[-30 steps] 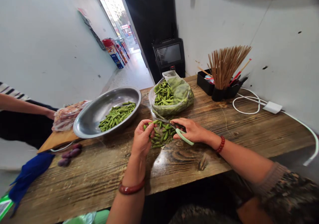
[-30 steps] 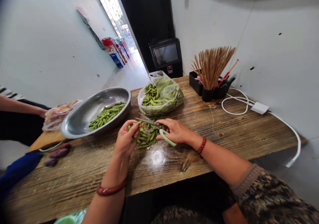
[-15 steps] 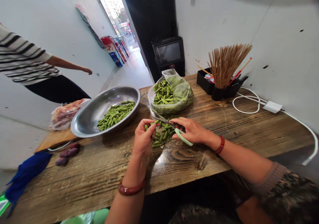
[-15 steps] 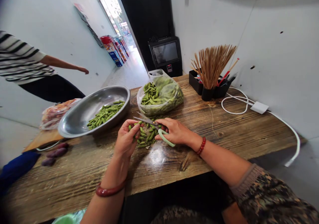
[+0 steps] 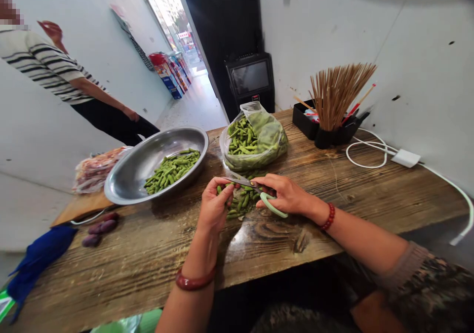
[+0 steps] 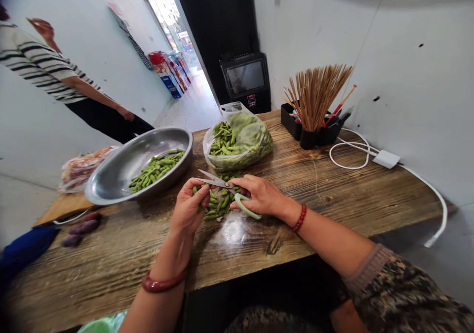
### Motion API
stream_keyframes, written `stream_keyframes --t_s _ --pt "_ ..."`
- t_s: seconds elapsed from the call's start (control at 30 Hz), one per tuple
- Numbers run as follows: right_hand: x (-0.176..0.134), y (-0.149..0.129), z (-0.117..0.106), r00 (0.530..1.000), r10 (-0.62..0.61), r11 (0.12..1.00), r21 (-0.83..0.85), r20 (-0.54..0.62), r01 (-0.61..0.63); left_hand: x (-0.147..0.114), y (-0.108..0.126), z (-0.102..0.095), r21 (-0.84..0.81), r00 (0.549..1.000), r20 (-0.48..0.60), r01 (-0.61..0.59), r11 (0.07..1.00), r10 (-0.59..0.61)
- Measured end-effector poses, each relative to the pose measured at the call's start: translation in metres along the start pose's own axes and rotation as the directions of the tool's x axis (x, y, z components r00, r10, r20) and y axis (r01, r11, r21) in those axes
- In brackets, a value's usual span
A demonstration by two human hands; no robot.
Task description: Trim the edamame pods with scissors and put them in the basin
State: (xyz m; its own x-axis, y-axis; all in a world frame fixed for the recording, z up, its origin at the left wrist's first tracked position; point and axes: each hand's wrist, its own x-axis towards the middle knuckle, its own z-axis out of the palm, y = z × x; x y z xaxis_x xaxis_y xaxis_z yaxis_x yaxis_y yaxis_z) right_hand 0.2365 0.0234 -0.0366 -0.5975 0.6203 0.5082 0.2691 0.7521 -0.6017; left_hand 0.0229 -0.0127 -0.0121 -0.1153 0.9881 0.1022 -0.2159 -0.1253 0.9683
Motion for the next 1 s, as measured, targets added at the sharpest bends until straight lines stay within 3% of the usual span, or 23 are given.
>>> stream_keyframes --t_s 0.27,0.6,0.67,0.73,0.8,0.87,0.93,1.0 --pt "0.002 0.001 0.002 0.999 -0.016 1.0 0.024 -0.043 0.017 0.0 0.0 -0.002 -0.037 0.999 -0.007 0.04 0.999 -0.04" --pt "0.003 0.01 0.0 0.992 0.08 0.996 0.053 -0.095 -0.076 0.008 0.013 -0.017 -0.214 0.99 -0.109 0.068 0.975 -0.093" --pt "0.002 0.009 0.0 0.992 0.072 0.997 0.049 -0.099 -0.067 0.009 0.015 -0.021 -0.146 0.985 -0.157 0.048 0.988 -0.071" --pt "0.002 0.007 -0.001 0.994 0.061 0.997 0.042 -0.096 -0.057 0.008 0.016 -0.022 0.052 0.977 -0.212 -0.01 0.999 0.021" --pt "0.001 0.005 -0.001 0.995 0.054 0.998 0.034 -0.088 -0.051 0.007 0.016 -0.022 0.327 0.963 -0.216 -0.085 0.941 0.162" --pt "0.001 0.004 -0.002 0.995 0.056 0.998 0.028 -0.088 -0.054 0.005 0.017 -0.02 0.508 0.961 -0.161 -0.116 0.854 0.226" --pt "0.002 0.003 -0.004 0.994 0.064 0.998 0.023 -0.093 -0.062 0.003 0.017 -0.017 0.52 0.972 -0.139 -0.09 0.849 0.188" --pt "0.002 0.004 -0.005 0.992 0.07 0.997 0.019 -0.102 -0.068 0.002 0.018 -0.016 0.401 0.979 -0.159 -0.053 0.915 0.127"
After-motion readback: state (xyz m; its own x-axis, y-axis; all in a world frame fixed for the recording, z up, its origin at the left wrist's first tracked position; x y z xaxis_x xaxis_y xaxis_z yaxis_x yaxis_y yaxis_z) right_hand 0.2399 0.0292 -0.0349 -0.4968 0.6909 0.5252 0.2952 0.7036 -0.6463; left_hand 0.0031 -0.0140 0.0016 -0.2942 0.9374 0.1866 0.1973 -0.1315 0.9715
